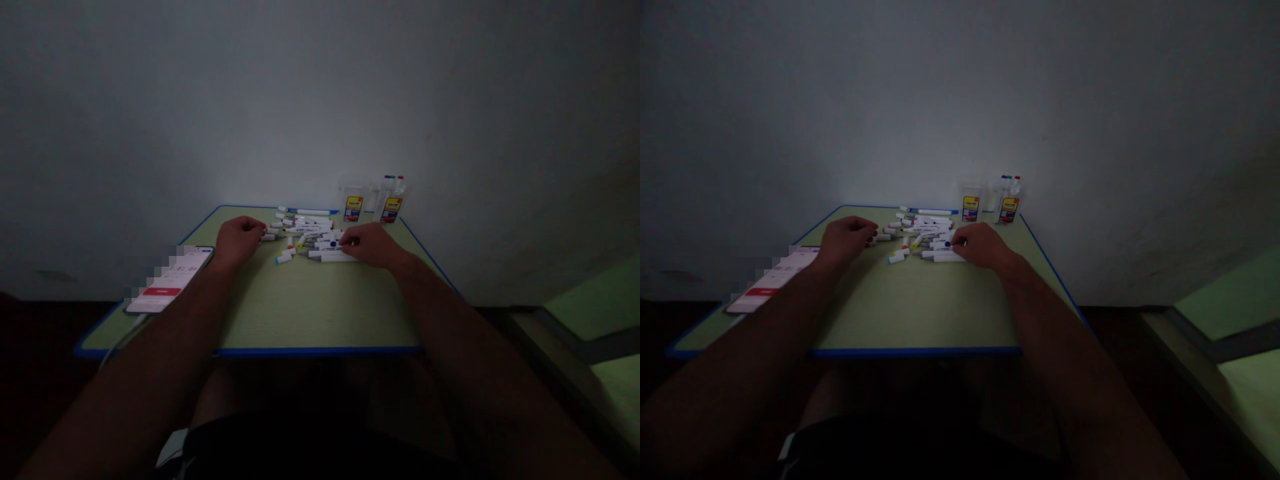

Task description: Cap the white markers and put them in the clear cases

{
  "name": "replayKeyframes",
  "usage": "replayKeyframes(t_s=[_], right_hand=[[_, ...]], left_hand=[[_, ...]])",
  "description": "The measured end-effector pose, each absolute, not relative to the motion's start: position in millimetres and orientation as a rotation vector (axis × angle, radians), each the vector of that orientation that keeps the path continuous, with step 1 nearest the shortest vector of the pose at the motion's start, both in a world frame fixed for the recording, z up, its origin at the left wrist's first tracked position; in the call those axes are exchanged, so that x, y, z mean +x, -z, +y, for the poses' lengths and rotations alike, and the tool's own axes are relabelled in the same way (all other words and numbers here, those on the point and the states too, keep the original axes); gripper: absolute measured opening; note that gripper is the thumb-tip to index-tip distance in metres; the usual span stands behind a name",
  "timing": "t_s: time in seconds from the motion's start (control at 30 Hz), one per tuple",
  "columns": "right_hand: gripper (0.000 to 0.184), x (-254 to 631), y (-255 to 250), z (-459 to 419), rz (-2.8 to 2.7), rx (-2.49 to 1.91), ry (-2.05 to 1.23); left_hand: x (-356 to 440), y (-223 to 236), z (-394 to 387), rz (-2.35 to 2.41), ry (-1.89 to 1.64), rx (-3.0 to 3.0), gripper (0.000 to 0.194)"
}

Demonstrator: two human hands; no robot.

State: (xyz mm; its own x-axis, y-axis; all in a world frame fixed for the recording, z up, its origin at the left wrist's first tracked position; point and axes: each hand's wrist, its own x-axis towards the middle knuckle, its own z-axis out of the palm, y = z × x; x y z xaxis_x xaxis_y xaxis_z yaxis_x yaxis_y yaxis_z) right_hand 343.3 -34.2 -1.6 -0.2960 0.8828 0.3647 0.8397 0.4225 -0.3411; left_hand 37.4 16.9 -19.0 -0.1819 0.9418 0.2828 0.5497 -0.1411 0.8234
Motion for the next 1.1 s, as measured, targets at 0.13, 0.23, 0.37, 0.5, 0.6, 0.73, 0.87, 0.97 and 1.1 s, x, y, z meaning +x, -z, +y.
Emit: replayKeyframes(t_s=[0.13,0.23,0.37,0.5,0.6,0.73,0.87,0.97,1.1], right_hand=[[0.015,338,0,-39,-2.266,-1.478,-0.128],[0.016,336,0,-39,-2.300,-1.511,-0.128],[0.018,334,0,-40,-2.364,-1.523,-0.131],[0.023,332,-2,-41,-2.395,-1.553,-0.130],[0.024,331,-2,-41,-2.400,-1.572,-0.132],[0.025,331,-1,-41,-2.408,-1.576,-0.153],[0.026,330,-1,-41,-2.445,-1.580,-0.149],[0.024,330,-2,-42,-2.480,-1.600,-0.144],[0.023,329,-2,-42,-2.522,-1.633,-0.150]], left_hand=[[39,18,17,1.731,-1.245,1.682,0.023],[40,20,18,1.726,-1.258,1.699,0.023],[40,24,20,1.722,-1.267,1.745,0.023],[41,25,20,1.719,-1.262,1.799,0.021],[42,23,18,1.729,-1.246,1.817,0.021],[45,18,12,1.736,-1.218,1.820,0.021],[49,14,6,1.740,-1.185,1.808,0.020],[50,12,4,1.742,-1.171,1.814,0.020],[51,10,2,1.760,-1.165,1.822,0.018]])
